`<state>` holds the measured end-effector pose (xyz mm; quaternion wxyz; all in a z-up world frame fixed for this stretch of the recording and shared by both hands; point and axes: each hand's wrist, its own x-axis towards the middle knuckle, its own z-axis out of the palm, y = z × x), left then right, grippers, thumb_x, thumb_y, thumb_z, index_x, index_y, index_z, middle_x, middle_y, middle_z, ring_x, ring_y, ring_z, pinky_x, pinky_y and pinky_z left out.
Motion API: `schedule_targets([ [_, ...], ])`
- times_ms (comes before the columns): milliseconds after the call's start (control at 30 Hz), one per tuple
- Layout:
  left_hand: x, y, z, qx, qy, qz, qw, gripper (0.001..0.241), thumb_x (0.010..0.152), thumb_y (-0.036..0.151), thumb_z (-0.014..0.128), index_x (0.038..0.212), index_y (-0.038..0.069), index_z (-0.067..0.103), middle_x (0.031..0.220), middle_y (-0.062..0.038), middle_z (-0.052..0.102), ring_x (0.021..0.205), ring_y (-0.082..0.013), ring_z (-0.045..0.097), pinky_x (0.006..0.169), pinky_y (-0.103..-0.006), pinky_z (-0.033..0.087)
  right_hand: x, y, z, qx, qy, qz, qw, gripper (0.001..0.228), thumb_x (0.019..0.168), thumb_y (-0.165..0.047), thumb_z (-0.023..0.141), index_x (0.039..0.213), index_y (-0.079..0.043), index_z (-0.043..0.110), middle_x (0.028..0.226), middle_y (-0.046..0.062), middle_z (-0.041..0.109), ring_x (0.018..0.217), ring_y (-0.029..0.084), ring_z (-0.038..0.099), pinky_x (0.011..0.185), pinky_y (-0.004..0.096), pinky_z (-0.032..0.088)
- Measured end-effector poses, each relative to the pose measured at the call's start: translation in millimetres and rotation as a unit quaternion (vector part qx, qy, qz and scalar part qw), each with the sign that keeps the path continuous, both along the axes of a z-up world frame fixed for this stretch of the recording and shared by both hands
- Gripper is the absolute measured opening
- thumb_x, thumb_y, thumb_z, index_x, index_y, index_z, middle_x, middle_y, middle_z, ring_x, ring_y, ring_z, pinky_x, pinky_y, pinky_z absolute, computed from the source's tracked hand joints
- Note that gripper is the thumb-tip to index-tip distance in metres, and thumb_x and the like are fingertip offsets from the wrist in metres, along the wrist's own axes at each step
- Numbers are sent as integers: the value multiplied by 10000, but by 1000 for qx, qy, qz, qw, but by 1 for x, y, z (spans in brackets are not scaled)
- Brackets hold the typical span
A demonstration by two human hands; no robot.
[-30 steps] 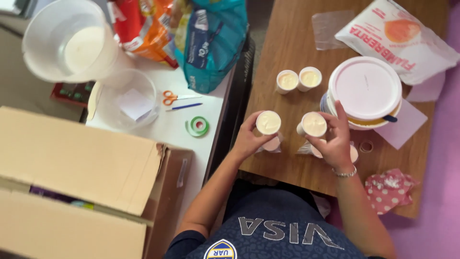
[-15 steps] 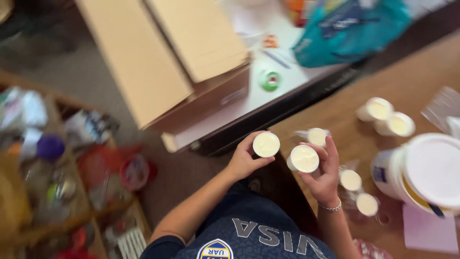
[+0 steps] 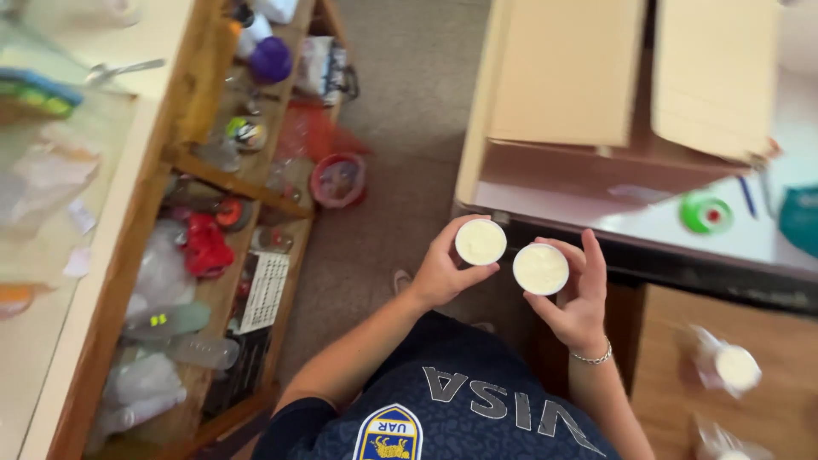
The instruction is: Sealing small plastic cups with film and rubber bands, then carrying them to a scale for weighing.
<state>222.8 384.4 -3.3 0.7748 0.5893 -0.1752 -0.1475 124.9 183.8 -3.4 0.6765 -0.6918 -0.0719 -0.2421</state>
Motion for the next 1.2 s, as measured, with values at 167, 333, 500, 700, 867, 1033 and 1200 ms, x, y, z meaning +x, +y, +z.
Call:
schedule_targets([
  [167,47,70,6,-12,-23,42,999,736,711,140,943,1354,7,610,1338,-152,643,1345,-234,545,1175,-416,406,73,67,-1,-1,-9,50,999,1215,701,-3,849,1652,-48,93,1333,302,559,1303,399,577,1076,489,479],
  [333,100,133,-7,-2,-36,75,996,747,702,156,929,1361,13,607,1335,-151,650,1339,-231,555,1176,-415,403,140,123,-7,27,-11,110,994,1269,665,-3,879,1659,-74,93,1338,296,576,1302,387,582,1082,484,476],
  [500,139,188,3,14,-47,107,993,724,718,168,930,1352,26,611,1341,-138,654,1330,-227,566,1173,-415,401,199,175,-11,35,-13,146,989,1264,671,-5,875,1654,-61,83,1355,322,551,1313,397,571,1073,478,481],
  [700,155,248,10,47,-46,177,982,721,715,196,933,1343,38,616,1343,-133,660,1328,-232,574,1171,-419,404,251,228,-10,41,-8,224,974,1249,689,0,864,1654,-66,74,1337,340,541,1295,398,578,1036,465,493],
  [867,150,283,5,41,-23,249,967,739,717,180,933,1363,38,606,1338,-132,653,1307,-219,578,1138,-407,435,290,264,-6,48,3,300,953,1226,695,-30,864,1653,-66,99,1318,328,556,1269,375,596,1010,449,501],
  [1033,138,305,6,37,12,341,939,754,734,134,927,1390,13,577,1323,-164,637,1300,-238,563,1117,-431,451,330,303,3,43,-3,411,911,1176,738,-3,844,1652,-71,108,1315,347,554,1258,367,600,997,432,498],
  [1200,140,321,2,45,54,430,900,787,727,103,923,1410,5,544,1363,-171,601,1311,-247,541,1086,-419,486,376,335,6,52,-22,485,873,1185,730,-4,863,1648,-66,115,1306,356,564,1260,392,599,1005,449,487],
])
